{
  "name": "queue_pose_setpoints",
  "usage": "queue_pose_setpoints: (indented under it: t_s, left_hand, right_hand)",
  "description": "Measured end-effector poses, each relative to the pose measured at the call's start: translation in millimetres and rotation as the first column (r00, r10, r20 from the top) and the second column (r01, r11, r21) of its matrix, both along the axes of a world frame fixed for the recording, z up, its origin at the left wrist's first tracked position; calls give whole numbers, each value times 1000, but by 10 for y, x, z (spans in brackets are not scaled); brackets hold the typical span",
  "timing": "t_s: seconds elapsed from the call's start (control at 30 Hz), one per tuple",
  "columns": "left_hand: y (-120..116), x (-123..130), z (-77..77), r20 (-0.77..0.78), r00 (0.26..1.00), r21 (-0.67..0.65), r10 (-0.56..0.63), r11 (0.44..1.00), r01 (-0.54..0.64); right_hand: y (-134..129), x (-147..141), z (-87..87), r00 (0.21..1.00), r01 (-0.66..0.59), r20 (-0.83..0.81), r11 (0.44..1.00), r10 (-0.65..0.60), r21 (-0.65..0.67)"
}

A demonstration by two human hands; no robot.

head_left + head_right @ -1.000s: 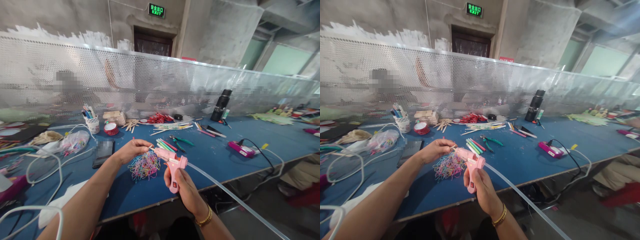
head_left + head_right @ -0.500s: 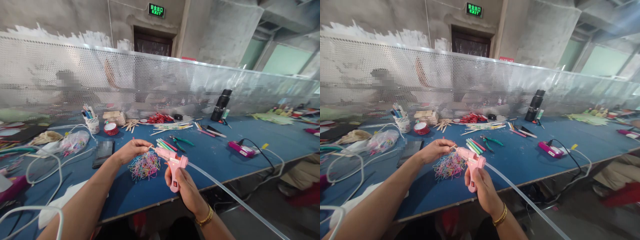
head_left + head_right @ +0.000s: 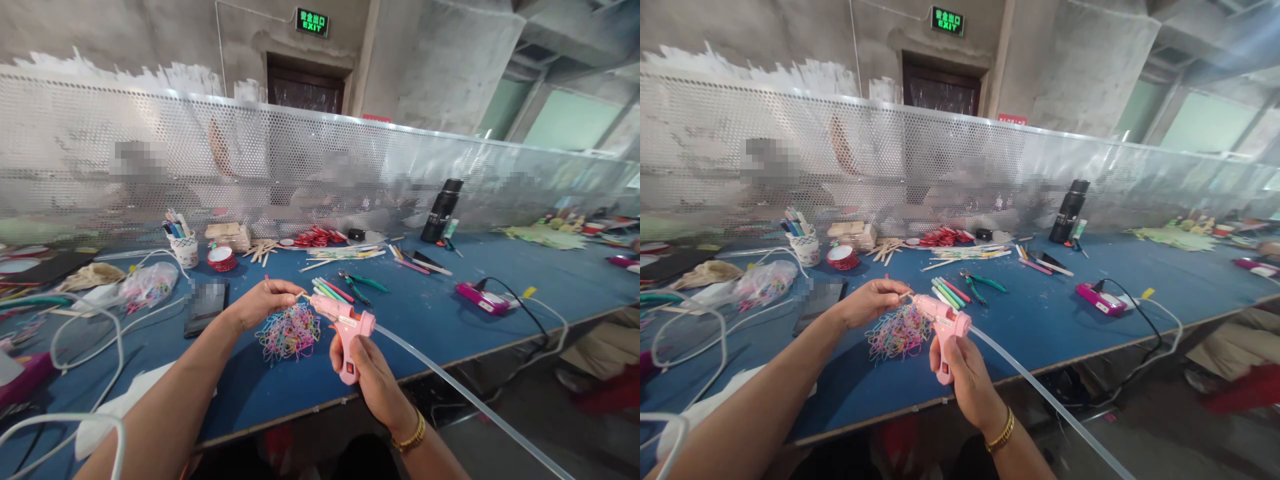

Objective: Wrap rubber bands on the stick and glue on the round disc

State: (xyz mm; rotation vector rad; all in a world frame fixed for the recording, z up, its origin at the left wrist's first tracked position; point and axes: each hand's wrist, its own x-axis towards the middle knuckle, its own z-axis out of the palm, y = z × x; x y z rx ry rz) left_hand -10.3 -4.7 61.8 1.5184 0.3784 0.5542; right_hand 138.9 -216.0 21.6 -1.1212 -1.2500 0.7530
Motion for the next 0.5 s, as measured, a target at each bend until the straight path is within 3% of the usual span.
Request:
queue_pose_setpoints:
  t_s: [0.33,0.5]
  left_hand:
    - [-27,3,42,-35,999,-51,35,998,-37]
    - [-12,13,33,7,998,-110,67,992,-65]
  right_hand:
    - [-4,6,2,999,-5,39,1000,5,0]
    - [-15,1,-29,997,-24,-71,1000,25,8]
